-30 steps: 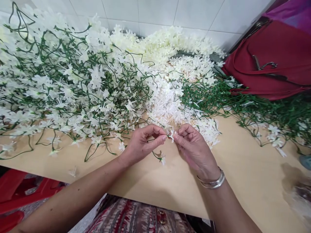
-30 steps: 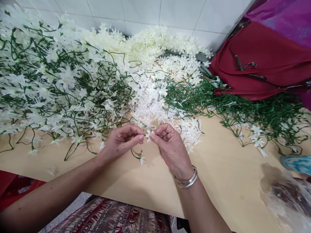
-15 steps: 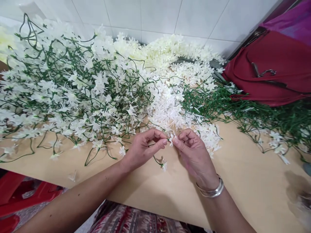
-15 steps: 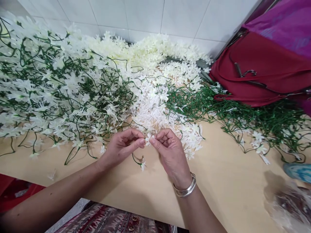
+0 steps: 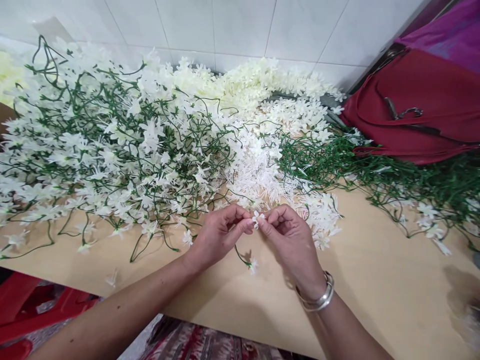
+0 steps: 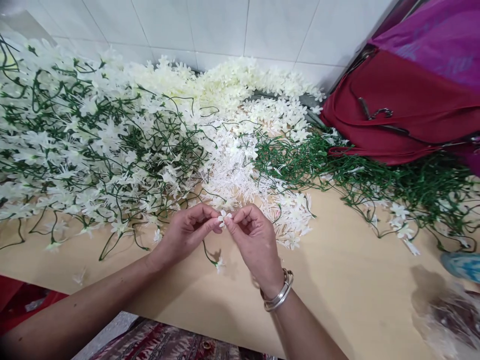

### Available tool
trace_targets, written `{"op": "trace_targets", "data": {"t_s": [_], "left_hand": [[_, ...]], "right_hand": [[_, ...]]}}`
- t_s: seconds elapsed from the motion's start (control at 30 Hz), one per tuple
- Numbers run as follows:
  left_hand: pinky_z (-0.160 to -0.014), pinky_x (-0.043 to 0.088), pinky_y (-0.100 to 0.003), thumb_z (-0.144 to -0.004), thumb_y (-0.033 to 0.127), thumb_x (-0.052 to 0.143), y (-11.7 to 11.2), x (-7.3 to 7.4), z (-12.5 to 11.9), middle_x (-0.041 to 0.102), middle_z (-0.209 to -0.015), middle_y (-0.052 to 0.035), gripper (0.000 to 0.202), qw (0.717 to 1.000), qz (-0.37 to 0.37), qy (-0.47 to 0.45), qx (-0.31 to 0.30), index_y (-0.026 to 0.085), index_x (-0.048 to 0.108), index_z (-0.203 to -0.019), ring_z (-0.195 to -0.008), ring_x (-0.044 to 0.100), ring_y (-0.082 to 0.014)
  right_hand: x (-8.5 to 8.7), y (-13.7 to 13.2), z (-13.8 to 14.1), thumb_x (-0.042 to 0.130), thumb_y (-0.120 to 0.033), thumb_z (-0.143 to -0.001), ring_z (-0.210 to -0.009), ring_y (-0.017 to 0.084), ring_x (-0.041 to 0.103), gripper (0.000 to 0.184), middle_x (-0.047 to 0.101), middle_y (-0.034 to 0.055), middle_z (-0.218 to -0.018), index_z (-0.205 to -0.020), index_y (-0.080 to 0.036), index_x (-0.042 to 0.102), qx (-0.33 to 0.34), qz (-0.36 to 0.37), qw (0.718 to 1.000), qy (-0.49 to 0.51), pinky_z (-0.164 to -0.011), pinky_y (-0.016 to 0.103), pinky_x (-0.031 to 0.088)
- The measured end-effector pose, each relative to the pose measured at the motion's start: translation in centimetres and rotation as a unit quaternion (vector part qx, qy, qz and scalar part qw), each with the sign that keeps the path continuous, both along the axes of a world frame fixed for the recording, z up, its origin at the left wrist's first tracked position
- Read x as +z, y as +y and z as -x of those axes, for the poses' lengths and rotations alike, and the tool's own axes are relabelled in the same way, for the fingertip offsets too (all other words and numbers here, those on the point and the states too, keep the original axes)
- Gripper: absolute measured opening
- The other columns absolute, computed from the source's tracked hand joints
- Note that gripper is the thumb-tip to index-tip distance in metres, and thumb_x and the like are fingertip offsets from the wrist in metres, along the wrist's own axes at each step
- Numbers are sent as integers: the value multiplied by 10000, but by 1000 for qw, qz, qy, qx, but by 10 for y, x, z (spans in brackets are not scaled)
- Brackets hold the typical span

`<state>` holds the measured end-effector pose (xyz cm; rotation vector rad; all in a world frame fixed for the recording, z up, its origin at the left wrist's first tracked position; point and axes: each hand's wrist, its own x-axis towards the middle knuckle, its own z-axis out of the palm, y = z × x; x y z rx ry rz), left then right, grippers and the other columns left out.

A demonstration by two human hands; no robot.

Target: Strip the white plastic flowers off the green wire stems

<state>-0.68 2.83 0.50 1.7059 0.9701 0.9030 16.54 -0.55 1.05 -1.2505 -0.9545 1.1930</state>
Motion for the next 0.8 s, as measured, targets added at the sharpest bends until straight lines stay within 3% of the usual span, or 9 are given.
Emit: {"op": "trace_targets", "data": {"t_s": [0.23,0.43,0.6,0.8], "left_hand": [[-688,524,-230,-992,342,640,0,-4,-3,733,-802,-40,186,999,20,-28,7,165,662,-939,-737,696,-134],[-717,524,-239,-1017,326,596,-2,0,-4,730,-848,-51,172,999,4,-32,-9,166,656,-1004,-771,693,-137],[-702,513,-236,-1013,329,603,-2,0,-2,718,-817,-38,170,999,15,-37,-6,169,647,-977,-748,681,-131],[-686,504,-232,-1013,312,605,-2,0,-2,714,-799,-28,153,999,22,-27,-8,170,637,-964,-732,684,-125]], "right_hand": [[5,7,-5,871,-408,-760,-668,124,527,315,595,-35,-724,-771,-231,611,35,4,999,8,-633,251,464],[6,6,-13,856,-380,-788,-774,148,635,273,711,-4,-843,-1001,-256,739,73,20,997,33,-760,293,533],[2,5,-15,838,-372,-803,-879,175,676,145,744,20,-943,-834,-248,769,83,-1,996,11,-840,334,550],[-3,3,-15,809,-304,-845,-877,173,669,62,729,21,-964,-831,-263,766,83,-31,996,-23,-815,322,539]]}}
